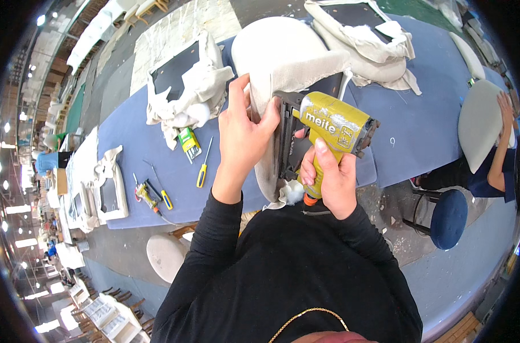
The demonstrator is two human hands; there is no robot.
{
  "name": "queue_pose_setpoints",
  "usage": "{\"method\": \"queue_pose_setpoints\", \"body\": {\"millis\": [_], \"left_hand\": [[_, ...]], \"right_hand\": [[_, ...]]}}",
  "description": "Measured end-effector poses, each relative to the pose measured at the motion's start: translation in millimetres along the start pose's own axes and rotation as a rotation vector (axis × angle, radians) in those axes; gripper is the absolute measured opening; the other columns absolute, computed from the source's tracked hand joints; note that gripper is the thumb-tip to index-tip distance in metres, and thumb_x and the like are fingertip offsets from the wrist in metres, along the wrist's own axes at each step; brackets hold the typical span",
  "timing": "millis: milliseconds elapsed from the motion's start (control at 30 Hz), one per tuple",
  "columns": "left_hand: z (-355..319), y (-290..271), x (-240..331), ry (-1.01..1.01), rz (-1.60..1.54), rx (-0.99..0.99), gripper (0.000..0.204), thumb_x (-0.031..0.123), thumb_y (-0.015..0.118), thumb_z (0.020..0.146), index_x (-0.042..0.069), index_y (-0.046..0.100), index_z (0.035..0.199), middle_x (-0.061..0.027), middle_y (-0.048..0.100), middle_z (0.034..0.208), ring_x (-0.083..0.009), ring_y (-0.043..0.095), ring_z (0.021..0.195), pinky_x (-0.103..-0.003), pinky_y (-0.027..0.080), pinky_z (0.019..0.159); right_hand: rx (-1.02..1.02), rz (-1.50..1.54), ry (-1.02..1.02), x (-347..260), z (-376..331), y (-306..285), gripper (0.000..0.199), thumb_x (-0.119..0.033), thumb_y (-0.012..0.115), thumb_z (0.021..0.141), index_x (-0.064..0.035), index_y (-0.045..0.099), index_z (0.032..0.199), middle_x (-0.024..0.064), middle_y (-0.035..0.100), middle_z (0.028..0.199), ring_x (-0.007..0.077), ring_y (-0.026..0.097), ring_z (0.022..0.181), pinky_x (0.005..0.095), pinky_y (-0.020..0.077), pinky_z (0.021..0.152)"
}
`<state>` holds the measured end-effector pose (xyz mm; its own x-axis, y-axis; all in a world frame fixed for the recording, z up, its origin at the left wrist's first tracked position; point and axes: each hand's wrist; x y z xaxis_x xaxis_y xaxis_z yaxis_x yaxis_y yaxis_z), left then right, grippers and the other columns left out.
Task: The person is upholstering a chair seat by wrapping fabric around a foam cushion. They use a staple gun to secure the fabric to the underside of the seat frame and scissors to trim excess material. The process involves repeatedly flipping the seat, pulling the fabric taut, stapling, and trimming to achieve a smooth finish.
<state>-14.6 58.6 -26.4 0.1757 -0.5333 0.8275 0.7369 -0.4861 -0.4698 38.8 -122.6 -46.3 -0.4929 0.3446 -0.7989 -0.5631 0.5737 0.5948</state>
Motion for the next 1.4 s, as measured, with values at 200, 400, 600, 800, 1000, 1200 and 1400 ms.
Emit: {"method": "queue_pose_setpoints", "body": {"millis": [200, 400, 600, 800, 1000, 1200, 1400], "left_hand": [[1, -7, -7, 0.027, -0.021, -0.011, 0.059, 0.015, 0.079, 0.094, 0.004, 0.051, 0.144, -0.0182, 0.08, 0.099, -0.022, 0.074, 0.066, -0.035, 0.055, 0.063], [4, -8, -12, 0.005, -0.095, -0.07, 0.061, 0.013, 0.079, 0.094, 0.002, 0.05, 0.147, -0.0162, 0.081, 0.1, -0.0152, 0.074, 0.069, -0.031, 0.055, 0.063], [-7, -19, -38, -0.087, -0.304, -0.019, 0.06, 0.006, 0.077, 0.099, 0.0, 0.047, 0.15, -0.0155, 0.081, 0.108, -0.0104, 0.073, 0.082, -0.026, 0.057, 0.07], [-37, 10, -54, -0.044, -0.023, 0.113, 0.07, 0.013, 0.087, 0.088, -0.003, 0.055, 0.148, -0.0114, 0.074, 0.121, -0.0196, 0.069, 0.109, -0.035, 0.055, 0.099], [-18, -7, -17, -0.15, 0.076, 0.268, 0.068, 0.01, 0.09, 0.079, -0.003, 0.065, 0.141, -0.0177, 0.077, 0.12, -0.0243, 0.075, 0.111, -0.037, 0.057, 0.099], [-88, 65, -1, 0.153, 0.301, -0.302, 0.075, 0.014, 0.095, 0.076, 0.005, 0.068, 0.145, -0.0221, 0.073, 0.139, -0.0405, 0.071, 0.128, -0.048, 0.058, 0.107], [-100, 91, -167, -0.254, 0.404, -0.692, 0.062, 0.026, 0.086, 0.093, 0.007, 0.063, 0.148, -0.0192, 0.068, 0.147, -0.0411, 0.068, 0.133, -0.048, 0.055, 0.108]], "right_hand": [[-0.02, -0.129, 0.039, -2, 1, 4, 0.039, -0.028, 0.054, 0.117, 0.0056, 0.061, 0.135, -0.0009, 0.049, 0.07, 0.0082, 0.048, 0.059, 0.0275, 0.043, 0.057], [0.028, -0.156, 0.067, -2, 2, 9, 0.04, -0.03, 0.052, 0.118, 0.0058, 0.061, 0.132, -0.0008, 0.048, 0.067, 0.0088, 0.047, 0.057, 0.0284, 0.0433, 0.057], [-0.07, -0.139, 0.172, -20, 11, 8, 0.03, -0.03, 0.062, 0.115, -0.0011, 0.064, 0.109, -0.0031, 0.053, 0.069, 0.0049, 0.048, 0.056, 0.0262, 0.0401, 0.053], [0.129, -0.171, 0.292, -27, 17, -94, 0.031, -0.03, 0.067, 0.112, -0.0056, 0.061, 0.094, -0.0005, 0.058, 0.07, 0.007, 0.05, 0.054, 0.0256, 0.0405, 0.05], [0.461, -1.308, 0.122, 68, 25, -368, 0.048, -0.024, 0.073, 0.099, -0.0008, 0.061, 0.14, 0.017, 0.073, 0.09, 0.0351, 0.07, 0.08, 0.0426, 0.0558, 0.075], [0.609, -1.58, 0.042, 100, 56, -484, 0.088, -0.027, 0.072, 0.091, -0.0087, 0.037, 0.17, 0.0314, 0.065, 0.141, 0.0499, 0.061, 0.13, 0.0519, 0.0484, 0.112], [0.781, -1.665, -0.233, 131, 76, -483, 0.07, -0.032, 0.074, 0.095, -0.0131, 0.056, 0.159, 0.0325, 0.052, 0.156, 0.0511, 0.047, 0.145, 0.0574, 0.0372, 0.122]]}}
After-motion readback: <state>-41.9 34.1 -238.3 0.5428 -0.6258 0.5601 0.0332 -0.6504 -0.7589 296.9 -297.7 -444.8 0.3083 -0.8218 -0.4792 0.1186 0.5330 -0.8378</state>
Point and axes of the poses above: each hand's wrist, its own z-axis towards the middle knuckle, its own y-axis out of the palm, x = y × z
